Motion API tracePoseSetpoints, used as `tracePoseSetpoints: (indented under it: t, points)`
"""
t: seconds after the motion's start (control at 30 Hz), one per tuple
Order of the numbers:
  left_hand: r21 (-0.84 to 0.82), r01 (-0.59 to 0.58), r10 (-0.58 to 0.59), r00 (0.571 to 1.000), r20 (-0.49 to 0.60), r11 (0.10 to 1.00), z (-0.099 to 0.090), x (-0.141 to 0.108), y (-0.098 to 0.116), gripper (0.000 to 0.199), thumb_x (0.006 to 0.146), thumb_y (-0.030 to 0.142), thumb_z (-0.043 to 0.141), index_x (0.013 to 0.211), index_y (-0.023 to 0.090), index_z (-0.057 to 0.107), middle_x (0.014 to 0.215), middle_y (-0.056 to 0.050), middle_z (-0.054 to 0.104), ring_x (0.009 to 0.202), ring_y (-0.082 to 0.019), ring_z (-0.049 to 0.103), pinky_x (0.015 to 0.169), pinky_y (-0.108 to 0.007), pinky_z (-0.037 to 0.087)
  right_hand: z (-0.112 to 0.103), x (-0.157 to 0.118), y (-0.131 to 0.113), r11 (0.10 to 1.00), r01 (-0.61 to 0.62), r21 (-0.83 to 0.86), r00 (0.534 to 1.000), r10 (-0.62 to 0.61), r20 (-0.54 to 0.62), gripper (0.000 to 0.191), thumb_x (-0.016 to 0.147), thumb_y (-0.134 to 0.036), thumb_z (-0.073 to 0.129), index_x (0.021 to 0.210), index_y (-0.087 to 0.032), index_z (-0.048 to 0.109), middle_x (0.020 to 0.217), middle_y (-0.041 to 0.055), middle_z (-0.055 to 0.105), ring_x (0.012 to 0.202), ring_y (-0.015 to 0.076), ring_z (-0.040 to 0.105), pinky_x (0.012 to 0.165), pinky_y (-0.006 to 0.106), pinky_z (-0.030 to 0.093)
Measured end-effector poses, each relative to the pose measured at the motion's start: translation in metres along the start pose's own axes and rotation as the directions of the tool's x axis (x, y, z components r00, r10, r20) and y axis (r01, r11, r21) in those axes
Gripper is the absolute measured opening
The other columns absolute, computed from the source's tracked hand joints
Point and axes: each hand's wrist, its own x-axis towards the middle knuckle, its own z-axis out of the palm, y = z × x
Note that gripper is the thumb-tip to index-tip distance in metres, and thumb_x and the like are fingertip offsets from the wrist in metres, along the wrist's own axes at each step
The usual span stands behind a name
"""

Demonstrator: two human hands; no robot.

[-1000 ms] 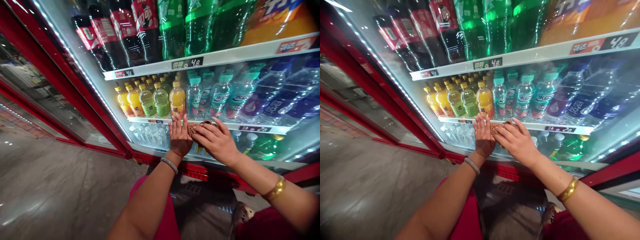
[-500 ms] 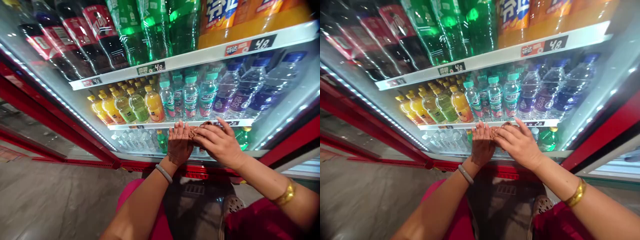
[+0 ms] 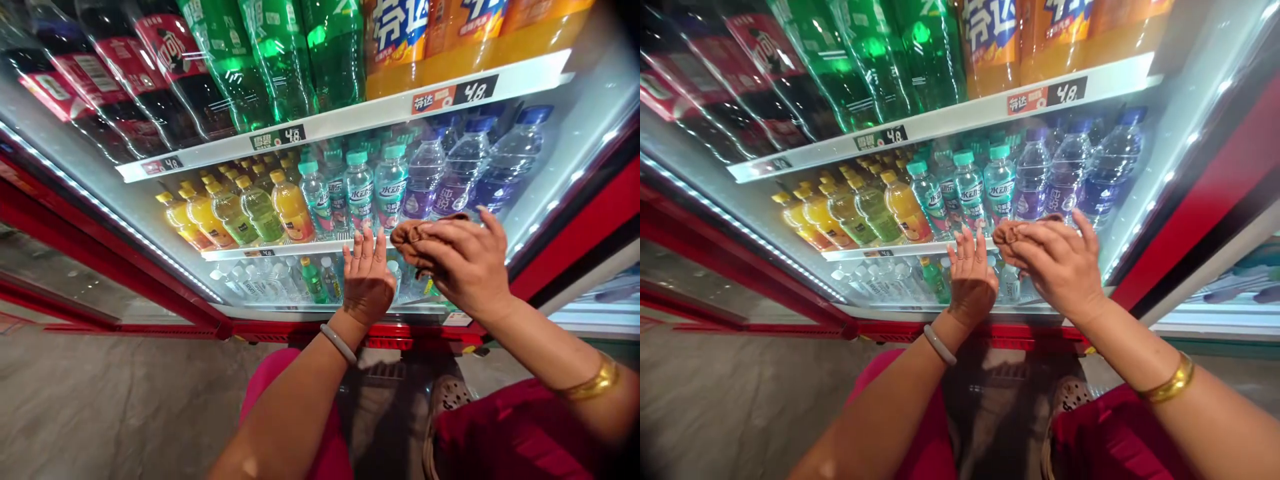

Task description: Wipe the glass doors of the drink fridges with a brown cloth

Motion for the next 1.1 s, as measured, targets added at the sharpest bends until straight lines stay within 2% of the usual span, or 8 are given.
tracePoseSetpoints:
  t: [0.23,0.37,0.5,0.63,0.73,0.83,1.0,1.1]
  points:
    - [-0.056,-0.109,0.109,0.994,-0.008,0.992,0.002,0.0,-0.002,0.084,0.094,0.022,0.044,0.167,0.013,0.003,0.173,-0.014,0.009,0.162,-0.03,0.009,0.132,-0.056,0.014,0.021,-0.032,-0.019,0.993,0.106,-0.045,0.994,-0.105,0.027,0.047,0.091,-0.03,0.069,0.136,-0.028,0.058,0.142,0.0056,0.062,0.146,0.0271,0.041,0.125,0.058,0.033]
    - [-0.076,-0.089,0.085,0.995,-0.051,0.993,0.004,0.002,0.001,0.083,0.094,0.018,0.04,0.167,0.012,0.001,0.172,-0.014,0.007,0.161,-0.028,0.005,0.133,-0.053,0.015,0.022,-0.025,-0.014,0.983,0.147,-0.11,0.988,-0.14,0.066,0.047,0.095,-0.028,0.062,0.141,-0.028,0.055,0.15,0.0061,0.057,0.155,0.0281,0.029,0.127,0.061,0.027]
    - [-0.079,-0.07,0.066,0.996,-0.056,0.994,0.002,0.007,0.006,0.087,0.093,0.017,0.045,0.167,0.015,-0.001,0.172,-0.013,0.003,0.161,-0.03,0.005,0.132,-0.056,0.013,0.008,0.0,0.005,0.977,0.178,-0.113,0.984,-0.178,0.011,0.035,0.093,-0.024,0.067,0.127,-0.027,0.062,0.148,0.0065,0.059,0.147,0.0261,0.043,0.126,0.059,0.032]
    - [-0.086,-0.061,0.055,0.996,-0.064,0.994,0.002,0.007,0.004,0.087,0.093,0.014,0.045,0.167,0.017,-0.001,0.172,-0.012,0.005,0.161,-0.03,0.008,0.133,-0.057,0.013,0.011,0.004,-0.011,0.99,0.108,-0.093,0.992,-0.113,-0.053,0.023,0.088,-0.028,0.075,0.109,-0.025,0.067,0.125,0.0041,0.072,0.124,0.0216,0.056,0.119,0.048,0.044]
    - [-0.098,-0.073,0.069,0.996,-0.047,0.993,0.001,0.007,-0.003,0.084,0.093,0.014,0.042,0.167,0.018,0.003,0.172,-0.011,0.006,0.161,-0.028,0.008,0.133,-0.056,0.012,0.022,-0.003,-0.026,0.978,0.187,-0.096,0.982,-0.189,-0.013,0.016,0.087,-0.018,0.073,0.1,-0.026,0.07,0.115,-0.0009,0.075,0.114,0.0182,0.057,0.114,0.042,0.046]
    - [-0.098,-0.066,0.062,0.997,-0.039,0.993,-0.003,0.009,-0.007,0.086,0.091,0.012,0.042,0.167,0.018,0.003,0.172,-0.01,0.006,0.161,-0.028,0.009,0.132,-0.056,0.014,0.019,-0.001,-0.013,0.961,0.267,-0.073,0.963,-0.268,-0.003,0.017,0.087,-0.018,0.073,0.1,-0.027,0.07,0.114,-0.0024,0.074,0.111,0.0174,0.059,0.111,0.04,0.048]
    - [-0.09,-0.044,0.037,0.996,-0.08,0.995,-0.01,0.012,-0.003,0.095,0.085,0.008,0.046,0.167,0.018,-0.002,0.173,-0.008,0.004,0.161,-0.03,0.007,0.132,-0.058,0.017,0.001,0.007,0.028,0.995,-0.07,-0.075,0.981,0.055,-0.184,0.028,0.082,-0.041,0.081,0.102,-0.025,0.07,0.114,0.0102,0.069,0.105,0.0257,0.063,0.095,0.045,0.053]
    - [-0.096,-0.085,0.081,0.996,-0.048,0.992,-0.008,0.008,-0.001,0.097,0.084,0.009,0.049,0.167,0.019,-0.001,0.172,-0.009,0.005,0.161,-0.03,0.009,0.132,-0.057,0.017,0.008,-0.004,0.011,0.998,0.015,-0.057,0.993,-0.022,-0.114,0.023,0.083,-0.037,0.08,0.1,-0.026,0.069,0.114,0.0089,0.07,0.107,0.0257,0.062,0.099,0.047,0.052]
